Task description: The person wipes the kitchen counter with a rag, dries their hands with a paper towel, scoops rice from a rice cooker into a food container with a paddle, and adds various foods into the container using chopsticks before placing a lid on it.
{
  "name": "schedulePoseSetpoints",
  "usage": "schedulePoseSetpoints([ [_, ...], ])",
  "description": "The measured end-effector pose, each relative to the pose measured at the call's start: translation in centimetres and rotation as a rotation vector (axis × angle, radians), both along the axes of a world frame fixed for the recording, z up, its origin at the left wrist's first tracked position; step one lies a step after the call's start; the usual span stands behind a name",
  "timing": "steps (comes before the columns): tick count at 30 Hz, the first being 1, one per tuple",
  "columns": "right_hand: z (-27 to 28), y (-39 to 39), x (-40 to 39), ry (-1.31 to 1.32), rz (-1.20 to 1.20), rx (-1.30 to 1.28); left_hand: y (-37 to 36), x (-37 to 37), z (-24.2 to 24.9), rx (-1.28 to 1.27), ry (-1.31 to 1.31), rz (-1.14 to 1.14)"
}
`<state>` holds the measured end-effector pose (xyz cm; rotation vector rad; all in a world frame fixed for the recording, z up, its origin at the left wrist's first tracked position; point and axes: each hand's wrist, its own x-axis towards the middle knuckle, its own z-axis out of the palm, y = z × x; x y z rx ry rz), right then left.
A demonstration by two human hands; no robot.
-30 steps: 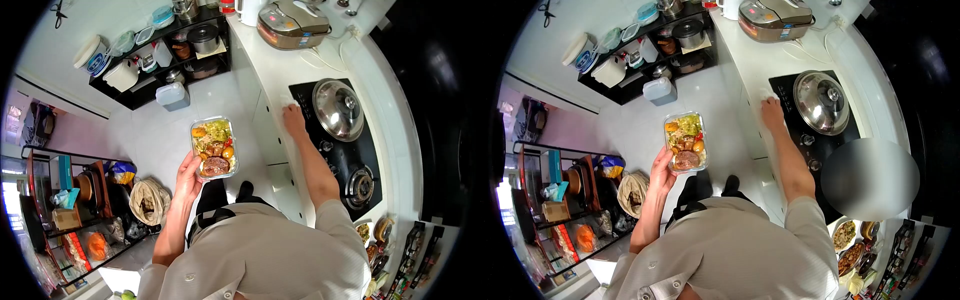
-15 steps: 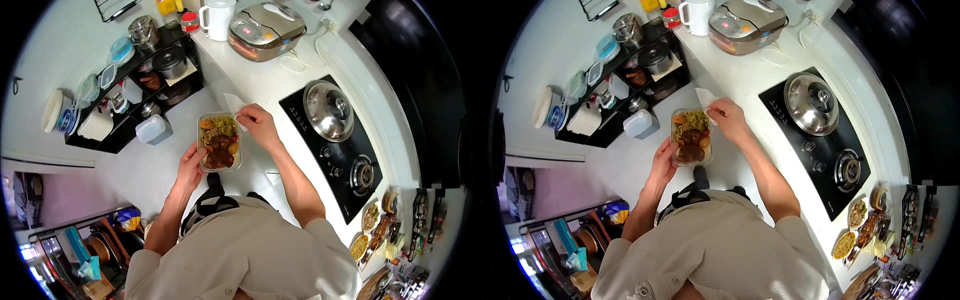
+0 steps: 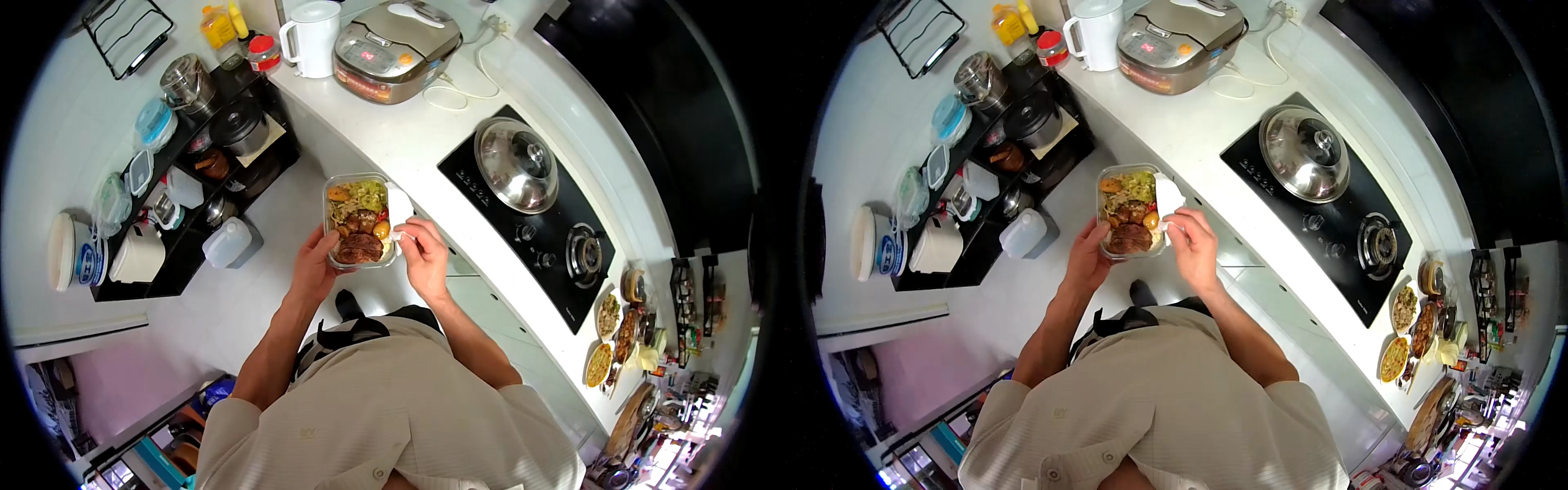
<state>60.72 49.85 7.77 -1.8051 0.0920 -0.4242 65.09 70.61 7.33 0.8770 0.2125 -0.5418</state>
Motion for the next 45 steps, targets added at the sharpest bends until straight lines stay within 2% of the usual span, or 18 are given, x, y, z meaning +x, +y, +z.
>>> schedulePoseSetpoints([
  [7, -0.8, 0.2, -2.2, 0.025, -0.062, 0.055, -0.5, 2.5, -0.1, 0.062, 0.027, -0.082],
  [9, -1.0, -0.5, -2.4, 0.058, 0.028, 0.05, -0.3, 3.2, -0.9, 0.041, 0.044, -0.065],
  [11, -0.9, -2.0, -1.7, 0.051, 0.016, 0.025, 0.1, 3.9, -0.9, 0.042, 0.044, -0.078],
  [13, -0.8, -5.1, 0.6, -0.044, -0.065, -0.237, -0.2, 5.4, -1.0, 0.055, 0.053, -0.064],
  [14, -0.1, -6.1, 1.7, -0.005, -0.111, -0.169, -0.2, 5.9, -1.2, 0.036, 0.039, -0.061],
  [15, -0.2, -7.5, 3.2, -0.09, -0.164, -0.304, -0.3, 5.8, -1.4, 0.017, 0.032, -0.056],
  [17, 0.1, -9.9, 6.2, -0.065, -0.177, -0.342, -1.0, 6.3, -2.2, 0.041, 0.047, -0.035],
  [18, -0.3, -11.6, 7.7, -0.072, -0.133, -0.471, -1.2, 6.7, -2.5, 0.064, 0.054, -0.032],
  [20, -3.0, -15.0, 10.0, 0.035, -0.092, -0.98, -2.4, 7.1, -2.7, 0.083, 0.067, 0.036],
  [21, -2.8, -15.7, 10.9, 0.135, -0.05, -0.946, -2.9, 7.4, -3.2, 0.095, 0.083, 0.075],
  [22, -4.1, -16.8, 11.7, 0.139, -0.073, -0.895, -3.3, 7.9, -3.9, 0.073, 0.074, 0.073],
  [25, -3.5, -16.8, 12.4, 0.032, -0.011, -0.711, -4.6, 8.7, -3.4, 0.074, 0.098, 0.072],
  [27, -3.6, -16.3, 12.5, 0.12, 0.064, -0.517, -6.3, 9.6, -4.4, 0.11, 0.043, 0.055],
  [28, -4.7, -16.3, 12.6, 0.031, 0.061, -0.599, -6.9, 10.2, -4.6, 0.16, 0.071, 0.032],
  [31, -4.9, -16.2, 12.3, 0.08, 0.144, -0.5, -8.9, 11.8, -5.9, 0.082, 0.061, 0.005],
  [34, -4.6, -16.9, 11.8, 0.033, 0.138, -0.584, -10.6, 13.1, -8.3, 0.112, 0.065, -0.023],
  [36, -3.4, -16.9, 11.6, 0.092, 0.141, -0.47, -11.1, 13.8, -9.5, 0.134, 0.065, -0.031],
  [45, -4.0, -19.1, 11.3, 0.096, 0.105, -0.335, -12.7, 15.0, -10.3, 0.176, 0.099, -0.074],
])
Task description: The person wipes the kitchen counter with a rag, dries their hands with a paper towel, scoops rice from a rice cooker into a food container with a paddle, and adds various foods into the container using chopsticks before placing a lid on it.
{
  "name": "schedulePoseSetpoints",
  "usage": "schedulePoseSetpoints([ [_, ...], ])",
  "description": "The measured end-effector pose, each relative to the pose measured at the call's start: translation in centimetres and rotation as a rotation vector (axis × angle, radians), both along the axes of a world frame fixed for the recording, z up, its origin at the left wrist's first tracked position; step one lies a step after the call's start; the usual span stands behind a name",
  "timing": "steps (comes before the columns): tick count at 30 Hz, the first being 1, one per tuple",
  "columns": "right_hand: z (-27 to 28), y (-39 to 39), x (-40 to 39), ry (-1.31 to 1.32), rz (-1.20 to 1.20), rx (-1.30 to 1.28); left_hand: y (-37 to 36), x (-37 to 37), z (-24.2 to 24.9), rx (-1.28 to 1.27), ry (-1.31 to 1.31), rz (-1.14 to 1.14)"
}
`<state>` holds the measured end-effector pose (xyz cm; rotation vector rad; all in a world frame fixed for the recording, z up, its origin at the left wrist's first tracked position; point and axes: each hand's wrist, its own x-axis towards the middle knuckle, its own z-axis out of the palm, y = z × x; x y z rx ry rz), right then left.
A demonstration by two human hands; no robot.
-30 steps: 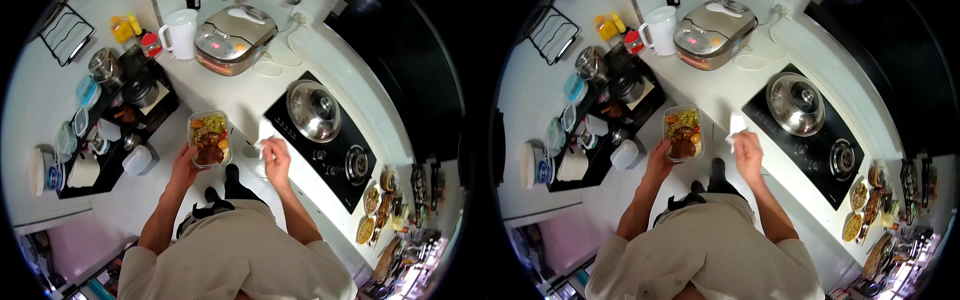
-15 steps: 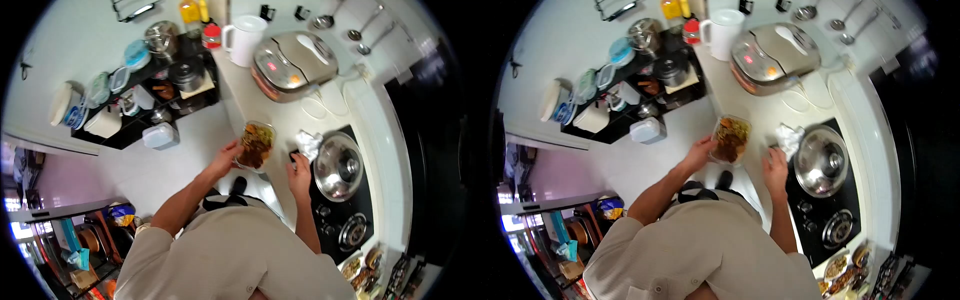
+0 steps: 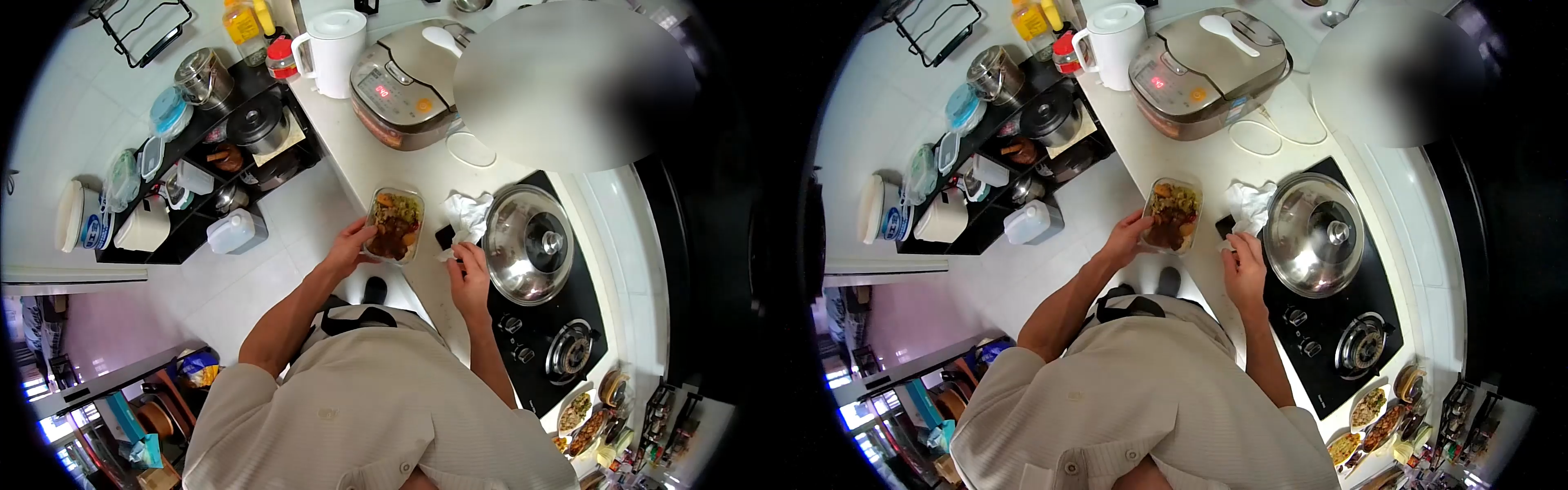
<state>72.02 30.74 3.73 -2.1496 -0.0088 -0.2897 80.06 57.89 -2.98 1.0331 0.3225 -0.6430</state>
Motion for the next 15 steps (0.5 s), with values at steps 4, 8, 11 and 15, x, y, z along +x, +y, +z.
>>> schedulePoseSetpoints([
  [4, 0.1, 0.2, 0.7, 0.024, 0.015, 0.013, 0.0, 0.7, 1.3, 0.05, 0.021, -0.017],
  [8, -0.2, 1.0, 1.6, 0.0, 0.018, 0.037, 0.6, 1.5, 0.9, 0.078, 0.05, -0.039],
  [11, 0.0, 1.7, 1.9, 0.005, 0.009, 0.033, 0.8, 1.9, 0.3, 0.058, 0.051, -0.041],
  [15, -1.0, 2.3, 2.4, -0.014, -0.007, 0.027, 1.7, 2.5, -0.3, 0.013, 0.089, -0.044],
])
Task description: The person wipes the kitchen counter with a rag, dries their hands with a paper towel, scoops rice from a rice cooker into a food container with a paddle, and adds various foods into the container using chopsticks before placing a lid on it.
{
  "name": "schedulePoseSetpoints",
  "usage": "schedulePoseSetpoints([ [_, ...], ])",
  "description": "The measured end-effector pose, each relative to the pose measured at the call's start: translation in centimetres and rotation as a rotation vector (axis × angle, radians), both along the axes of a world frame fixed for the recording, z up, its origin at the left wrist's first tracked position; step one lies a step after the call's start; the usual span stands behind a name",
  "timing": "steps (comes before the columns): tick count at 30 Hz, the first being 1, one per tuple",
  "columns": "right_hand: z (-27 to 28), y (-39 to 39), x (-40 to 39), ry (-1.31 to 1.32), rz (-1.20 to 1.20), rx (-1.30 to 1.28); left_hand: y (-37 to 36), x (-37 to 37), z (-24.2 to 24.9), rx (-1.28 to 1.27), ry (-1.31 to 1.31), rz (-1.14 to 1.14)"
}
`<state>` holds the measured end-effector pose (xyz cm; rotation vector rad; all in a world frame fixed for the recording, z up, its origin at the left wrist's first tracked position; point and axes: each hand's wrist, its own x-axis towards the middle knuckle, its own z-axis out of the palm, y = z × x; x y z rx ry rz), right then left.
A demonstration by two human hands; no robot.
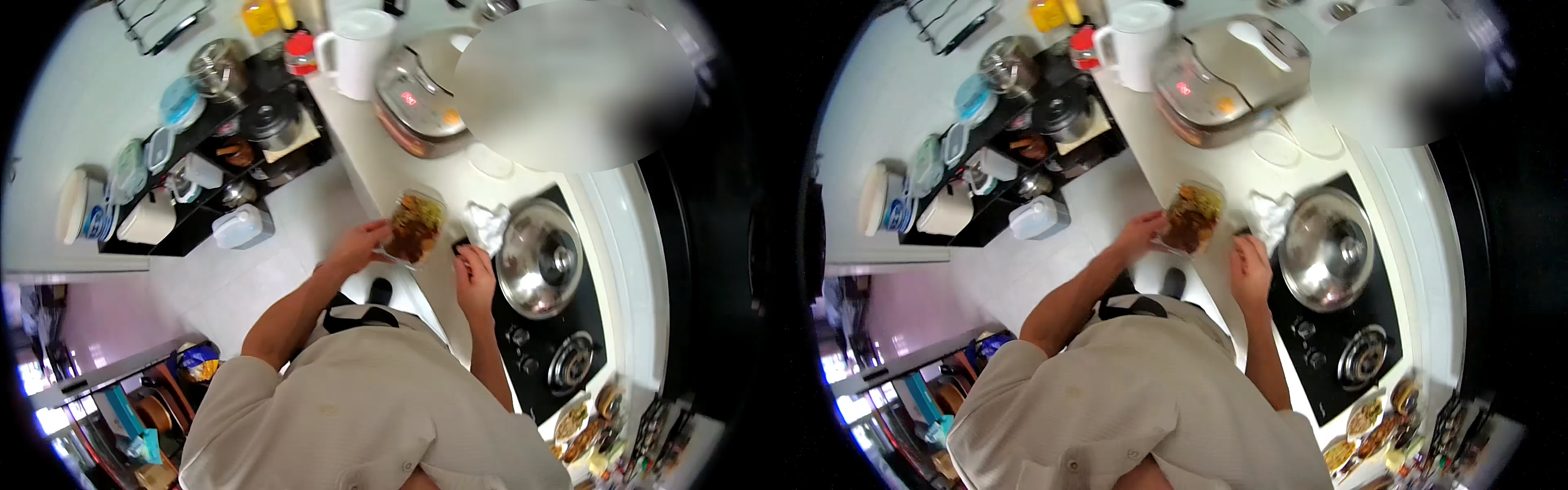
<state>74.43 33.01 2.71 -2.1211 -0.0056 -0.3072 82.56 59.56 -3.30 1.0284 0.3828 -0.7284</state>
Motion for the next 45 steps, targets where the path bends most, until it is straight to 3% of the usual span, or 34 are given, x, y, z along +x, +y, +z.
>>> schedulePoseSetpoints([
  [3, 1.8, 1.3, 0.6, 0.044, -0.02, -0.011, 0.8, -0.3, 0.1, -0.096, -0.058, -0.034],
  [4, 2.2, 1.8, 0.9, 0.01, -0.015, -0.096, 1.1, 0.2, -1.5, -0.194, 0.111, 0.007],
  [7, 1.8, 2.6, 1.9, -0.018, -0.012, -0.181, 1.3, 0.2, -1.3, -0.174, -0.068, -0.031],
  [8, 2.3, 3.4, 2.2, -0.009, 0.006, -0.169, 1.3, 0.4, 0.7, -0.139, 0.0, -0.043],
  [11, 4.0, 7.7, 4.1, -0.029, -0.01, -0.254, 0.8, 1.1, -0.4, -0.1, -0.056, -0.11],
  [13, 4.4, 11.2, 5.4, -0.033, -0.032, -0.207, 1.9, 2.1, 0.6, 0.186, -0.251, -0.335],
  [14, 5.0, 13.4, 5.9, -0.032, -0.036, -0.172, 3.4, 3.3, -0.5, 0.179, -0.248, -0.324],
  [15, 5.7, 15.5, 6.5, -0.098, 0.003, -0.265, 5.6, 5.0, -1.7, 0.386, -0.514, -0.369],
  [16, 5.3, 17.2, 6.7, -0.023, 0.001, -0.176, 7.6, 6.3, -2.5, 0.592, -0.774, -0.41],
  [19, 4.6, 23.0, 8.4, -0.074, 0.125, -0.271, 20.8, 9.9, -0.2, 0.718, -0.582, -0.309],
  [20, 5.3, 25.4, 8.9, -0.032, 0.157, -0.263, 25.4, 10.6, -5.9, 0.763, -0.736, -0.152],
  [21, 6.1, 27.9, 9.2, 0.014, 0.189, -0.256, 32.2, 11.2, -8.7, 1.033, -1.327, -0.14],
  [22, 6.0, 29.6, 9.2, 0.022, 0.191, -0.259, 36.0, 12.1, -8.5, 1.402, -1.058, -0.23],
  [23, 5.7, 31.1, 9.4, 0.084, 0.211, -0.216, 41.1, 11.7, -2.0, 1.42, -0.8, -0.056],
  [25, 5.0, 33.6, 9.7, 0.146, 0.228, -0.172, 49.9, 12.1, -0.4, 1.613, -0.704, -0.021],
  [27, 4.3, 35.4, 9.8, 0.221, 0.295, -0.182, 56.2, 12.4, 1.1, 1.908, -0.768, -0.015],
  [30, 3.7, 37.6, 9.9, 0.241, 0.338, -0.196, 61.9, 13.3, 0.8, 1.99, -0.782, -0.123],
  [33, 3.8, 39.0, 9.9, 0.282, 0.355, -0.22, 63.7, 14.0, 0.0, 2.045, -0.67, -0.312],
  [37, 3.8, 39.8, 10.3, 0.308, 0.346, -0.257, 63.0, 14.1, 0.9, 2.099, -0.663, -0.298],
  [38, 3.8, 39.9, 10.2, 0.309, 0.339, -0.26, 63.4, 14.0, -0.1, 2.232, -0.837, -0.2],
  [42, 3.5, 40.4, 10.9, 0.276, 0.369, -0.26, 63.0, 13.5, 0.6, 2.24, -0.891, -0.286],
  [45, 3.9, 41.4, 11.9, 0.277, 0.396, -0.269, 62.0, 11.9, 3.8, 2.158, -1.036, -0.253],
])
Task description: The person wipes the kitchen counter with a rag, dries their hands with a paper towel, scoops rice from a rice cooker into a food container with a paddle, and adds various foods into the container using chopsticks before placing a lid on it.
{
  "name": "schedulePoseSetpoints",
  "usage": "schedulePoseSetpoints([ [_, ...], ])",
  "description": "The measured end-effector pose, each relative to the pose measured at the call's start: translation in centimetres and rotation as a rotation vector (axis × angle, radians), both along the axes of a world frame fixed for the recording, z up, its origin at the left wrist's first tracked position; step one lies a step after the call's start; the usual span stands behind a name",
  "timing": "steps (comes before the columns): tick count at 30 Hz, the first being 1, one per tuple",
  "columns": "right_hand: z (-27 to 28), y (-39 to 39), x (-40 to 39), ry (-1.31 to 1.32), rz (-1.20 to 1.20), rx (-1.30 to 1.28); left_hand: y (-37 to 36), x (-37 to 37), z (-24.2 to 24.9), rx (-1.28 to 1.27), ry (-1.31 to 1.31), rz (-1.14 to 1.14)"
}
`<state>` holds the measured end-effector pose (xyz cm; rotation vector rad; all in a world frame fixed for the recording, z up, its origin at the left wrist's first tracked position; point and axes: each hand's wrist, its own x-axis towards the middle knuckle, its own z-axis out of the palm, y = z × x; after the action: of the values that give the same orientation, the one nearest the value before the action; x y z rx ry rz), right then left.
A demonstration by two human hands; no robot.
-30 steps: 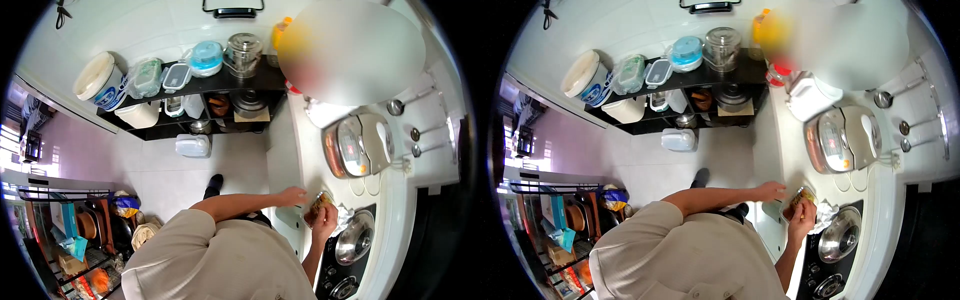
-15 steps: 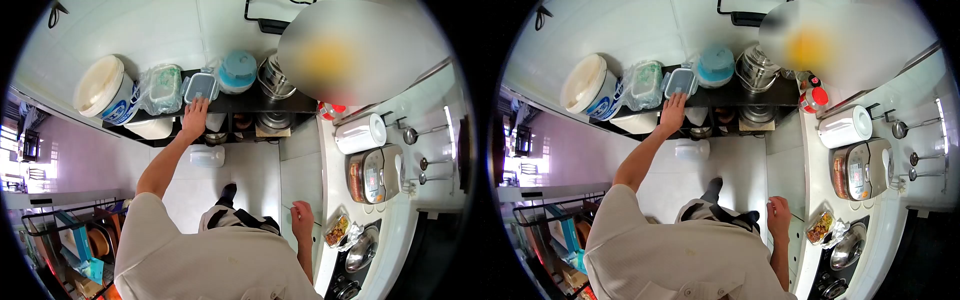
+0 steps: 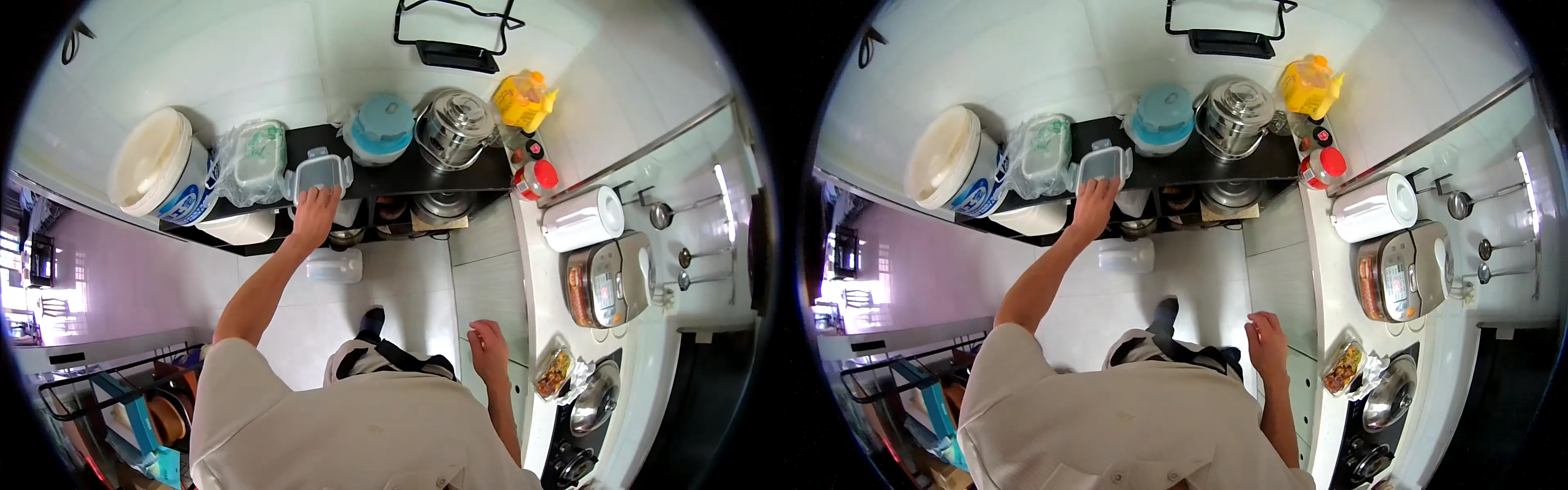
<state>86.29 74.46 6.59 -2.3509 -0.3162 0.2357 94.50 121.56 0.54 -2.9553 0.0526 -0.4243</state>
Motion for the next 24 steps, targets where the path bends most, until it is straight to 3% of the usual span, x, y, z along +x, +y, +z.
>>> schedulePoseSetpoints([
  [2, 0.6, 1.0, 0.8, 0.006, -0.001, -0.007, -1.7, -0.9, 3.2, -0.136, -0.237, -0.157],
  [6, 3.5, 3.7, 3.3, -0.407, 0.093, 0.102, -8.5, -3.8, 11.3, -0.429, -0.132, -0.387],
  [11, 8.1, 2.8, 2.6, -0.397, -0.042, 0.144, -18.6, -3.8, 15.7, -0.784, 0.2, -0.772],
  [13, 7.0, -0.8, 1.0, 0.013, 0.051, 0.323, -23.2, -2.9, 16.6, -0.823, 0.29, -0.909],
  [16, 6.7, -5.9, -2.5, -0.096, -0.17, 0.354, -29.5, -2.3, 17.8, -0.982, 0.487, -0.86],
  [17, 6.0, -7.5, -3.9, -0.013, -0.298, 0.488, -31.8, -2.1, 18.1, -1.138, 0.583, -0.832],
  [19, 5.1, -11.0, -6.8, 0.024, -0.449, 0.576, -35.6, -1.1, 16.5, -1.46, 0.746, -0.772],
  [20, 4.8, -12.9, -8.0, 0.068, -0.565, 0.661, -37.6, -0.4, 15.9, -1.405, 0.739, -0.771],
  [22, 4.3, -16.6, -10.3, 0.08, -0.671, 0.746, -40.9, 0.0, 11.0, -1.668, 1.149, -0.626],
  [24, 3.0, -20.1, -12.1, 0.098, -0.767, 0.835, -45.4, -2.0, 6.2, -1.595, 1.333, -0.636],
])
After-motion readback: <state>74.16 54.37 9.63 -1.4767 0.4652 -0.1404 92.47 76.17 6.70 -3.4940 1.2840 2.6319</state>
